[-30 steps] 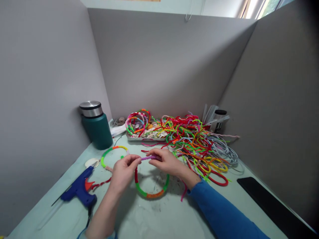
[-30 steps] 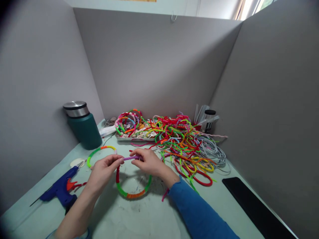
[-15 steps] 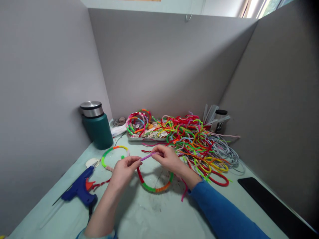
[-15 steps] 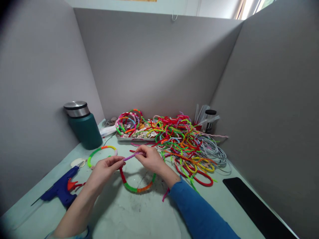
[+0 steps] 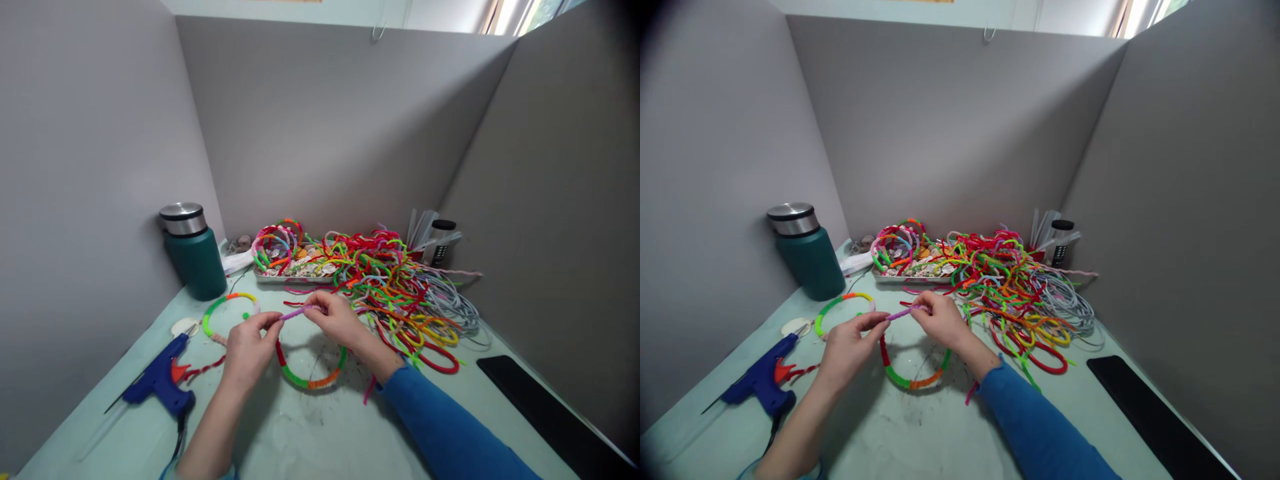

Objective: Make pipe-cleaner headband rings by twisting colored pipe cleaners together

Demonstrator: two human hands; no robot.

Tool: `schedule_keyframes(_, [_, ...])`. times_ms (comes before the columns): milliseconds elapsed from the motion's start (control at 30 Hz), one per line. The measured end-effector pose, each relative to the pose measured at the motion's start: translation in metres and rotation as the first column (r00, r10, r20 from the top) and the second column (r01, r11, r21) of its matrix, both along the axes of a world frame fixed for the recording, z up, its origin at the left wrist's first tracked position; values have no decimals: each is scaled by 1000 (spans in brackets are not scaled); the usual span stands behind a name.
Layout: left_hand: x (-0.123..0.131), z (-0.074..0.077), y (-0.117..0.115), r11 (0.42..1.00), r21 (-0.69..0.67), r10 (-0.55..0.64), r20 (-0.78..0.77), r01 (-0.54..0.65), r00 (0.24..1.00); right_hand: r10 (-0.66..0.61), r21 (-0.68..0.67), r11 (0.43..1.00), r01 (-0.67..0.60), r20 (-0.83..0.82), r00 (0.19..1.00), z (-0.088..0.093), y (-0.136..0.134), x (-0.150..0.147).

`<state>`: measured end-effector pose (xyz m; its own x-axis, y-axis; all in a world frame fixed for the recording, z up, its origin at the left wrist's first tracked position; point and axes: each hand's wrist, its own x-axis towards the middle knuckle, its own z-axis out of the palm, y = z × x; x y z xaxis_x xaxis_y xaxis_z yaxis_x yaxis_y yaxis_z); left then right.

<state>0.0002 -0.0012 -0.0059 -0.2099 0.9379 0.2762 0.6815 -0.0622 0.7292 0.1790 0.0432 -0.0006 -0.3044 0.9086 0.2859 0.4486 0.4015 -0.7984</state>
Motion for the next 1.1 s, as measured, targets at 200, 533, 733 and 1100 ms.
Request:
schedule_keyframes(200, [2, 2, -2, 1000, 29, -9, -150, 13, 989, -3, -8, 1000, 3, 7, 1000, 0, -2, -1])
schedule_keyframes(533, [6, -1, -2, 996, 84, 49, -192, -33, 980, -3, -45, 999, 1, -39, 999, 1, -4, -6])
schedule_keyframes(733, [1, -1, 1, 1000, 10, 16, -18, -16, 1000, -17, -187, 982, -4, -110, 994, 0, 1, -4])
schedule_keyframes(1100, [-3, -8, 7, 978, -57, -158, 426, 201, 891, 52, -122, 990, -68, -130, 990, 4, -2, -2])
